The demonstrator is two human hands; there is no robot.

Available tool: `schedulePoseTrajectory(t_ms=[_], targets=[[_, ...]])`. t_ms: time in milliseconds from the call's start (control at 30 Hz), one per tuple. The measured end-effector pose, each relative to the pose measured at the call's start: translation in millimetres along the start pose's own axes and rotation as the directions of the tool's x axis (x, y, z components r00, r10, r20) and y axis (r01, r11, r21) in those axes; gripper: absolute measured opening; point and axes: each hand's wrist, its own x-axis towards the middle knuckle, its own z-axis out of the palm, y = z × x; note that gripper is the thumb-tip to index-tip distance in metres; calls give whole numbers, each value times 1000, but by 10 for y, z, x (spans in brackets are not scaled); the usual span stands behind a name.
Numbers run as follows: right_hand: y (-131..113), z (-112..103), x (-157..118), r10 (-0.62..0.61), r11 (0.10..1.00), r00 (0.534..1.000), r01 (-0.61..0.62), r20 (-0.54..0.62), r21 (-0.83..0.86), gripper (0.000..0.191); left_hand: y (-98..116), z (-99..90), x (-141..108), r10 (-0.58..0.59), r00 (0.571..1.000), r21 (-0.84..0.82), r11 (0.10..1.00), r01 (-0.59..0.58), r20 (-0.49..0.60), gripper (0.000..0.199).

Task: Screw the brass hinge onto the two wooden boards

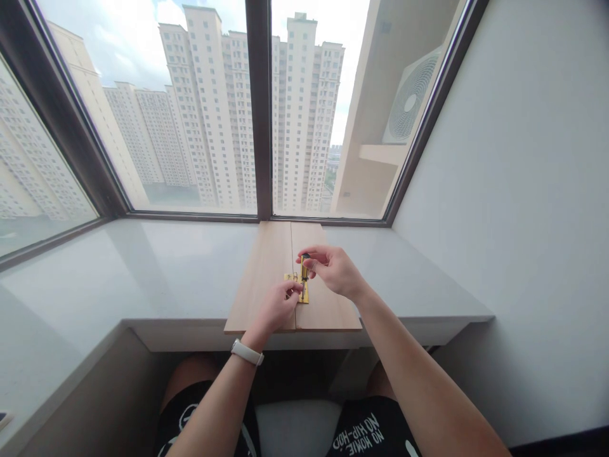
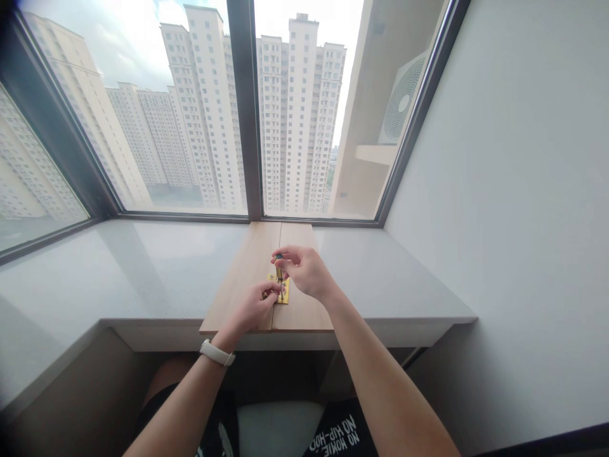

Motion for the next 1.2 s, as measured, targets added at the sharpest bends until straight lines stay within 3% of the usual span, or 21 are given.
schedulePoseTrajectory(t_ms=[300, 533, 733, 800, 933, 1000, 1100, 1200], targets=[[21, 87, -20, -67, 963, 976, 10, -206, -268, 24, -3, 2, -3, 3, 1000, 1, 1000, -3, -7, 23], [12, 108, -26, -11, 985, 990, -14, -143, -172, 27, 73, -20, -26, 15, 1000, 30, 999, -16, 15, 17], [12, 163, -62, -43, 975, 972, -9, -233, -220, 27, 112, -21, -18, 59, 997, 58, 996, -61, 43, 17], [-16, 142, -65, -30, 985, 982, -2, -184, -175, 28, 95, -13, -12, 73, 996, 75, 994, -76, 42, 17], [-105, 23, -46, 3, 999, 997, 0, 76, -42, 31, 60, -1, -3, 76, 997, 84, 993, -78, 34, 20], [-123, -30, -27, 4, 999, 990, 3, 140, -52, 31, 51, 3, 1, 73, 997, 77, 994, -76, 34, 21], [-93, -50, 1, -7, 994, 994, 19, 113, -111, 27, 44, 10, 5, 70, 997, 75, 995, -73, 34, 20], [-48, -11, 11, -31, 980, 999, 33, 12, -194, 23, 45, 16, 2, 63, 997, 71, 995, -66, 33, 19]])
